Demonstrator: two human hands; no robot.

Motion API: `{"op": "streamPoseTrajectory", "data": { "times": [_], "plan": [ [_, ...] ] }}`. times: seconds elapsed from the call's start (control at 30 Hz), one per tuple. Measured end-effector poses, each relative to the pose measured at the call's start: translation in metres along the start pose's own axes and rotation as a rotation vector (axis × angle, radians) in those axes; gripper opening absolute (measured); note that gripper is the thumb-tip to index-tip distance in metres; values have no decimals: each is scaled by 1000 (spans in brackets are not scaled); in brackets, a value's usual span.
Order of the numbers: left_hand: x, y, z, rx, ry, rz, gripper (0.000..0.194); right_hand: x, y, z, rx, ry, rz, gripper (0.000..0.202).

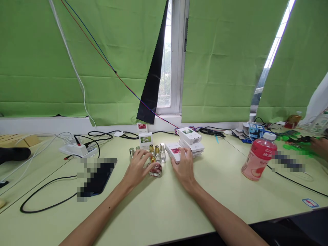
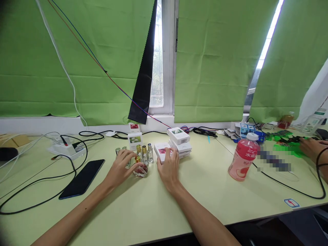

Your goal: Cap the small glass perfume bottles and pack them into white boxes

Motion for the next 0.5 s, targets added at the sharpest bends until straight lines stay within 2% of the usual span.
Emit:
{"op": "streamPoseTrajectory", "data": {
  "times": [0.1,0.17,0.3,0.4,0.5],
  "plan": [
    [-3,6,-12,119,29,-101,43,3,-1,1,-7,-50,23,35],
    [-8,14,-21,221,54,-213,58,5,-2,2,-11,-79,39,32],
    [-21,25,-26,290,128,-384,68,7,-3,3,-33,-135,46,28],
    [-28,31,-26,299,183,-420,69,9,-4,4,-44,-184,52,27],
    [-32,32,-25,291,230,-397,67,14,-5,4,-60,-241,61,25]
  ]
}}
Point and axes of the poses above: each hand's wrist, its own y-axis away from the middle knuckle, its own x-axis out of the back of the hand, z = x × y, the point moved 10 cm from there along -y, towards the middle knuckle, and after that the axes turned 15 degrees about -x, right-handed, at the moved point
